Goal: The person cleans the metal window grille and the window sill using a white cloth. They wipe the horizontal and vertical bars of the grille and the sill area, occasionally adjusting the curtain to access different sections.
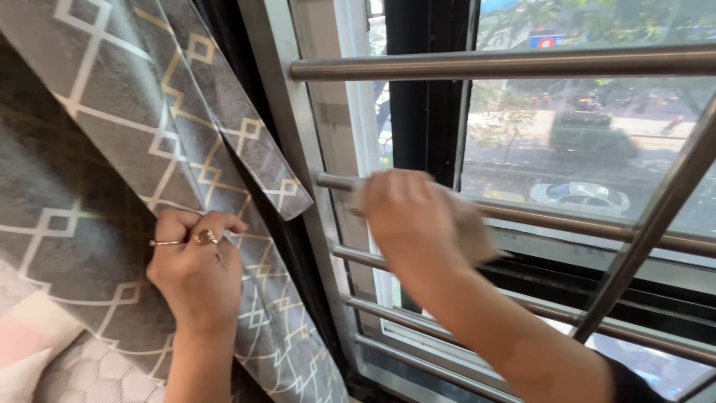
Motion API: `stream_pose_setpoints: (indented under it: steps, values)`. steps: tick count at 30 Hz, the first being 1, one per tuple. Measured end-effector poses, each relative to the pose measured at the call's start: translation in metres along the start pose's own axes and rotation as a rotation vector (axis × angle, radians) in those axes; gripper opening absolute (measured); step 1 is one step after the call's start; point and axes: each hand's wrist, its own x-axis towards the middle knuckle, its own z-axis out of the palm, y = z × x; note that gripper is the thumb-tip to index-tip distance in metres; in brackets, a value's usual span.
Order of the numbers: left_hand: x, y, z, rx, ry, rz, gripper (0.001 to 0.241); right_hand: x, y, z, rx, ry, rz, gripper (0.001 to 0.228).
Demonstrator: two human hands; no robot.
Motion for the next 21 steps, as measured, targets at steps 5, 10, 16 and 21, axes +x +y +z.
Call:
stream_pose_setpoints:
  steps: [5,10,16,21]
  values:
    - [0.0,-0.003,0.003,-0.077,-0.021,-0.074,0.038,-0.074,0.03,-0.09,0.046,0.078,0.234,0.044]
    - [-0.001,-0.01,0.003,-0.041,0.018,0.005,0.034,-0.126,0.088,-0.053,-0.308,0.204,0.178,0.061]
    - [-0.002,-0.016,0.001,-0.078,-0.002,0.047,0.037,-0.1,0.044,-0.081,-0.214,0.076,0.364,0.046]
    - [-0.007,-0.018,0.005,0.024,-0.025,0.103,0.033,-0.028,0.014,0.012,-0.176,0.287,0.236,0.024]
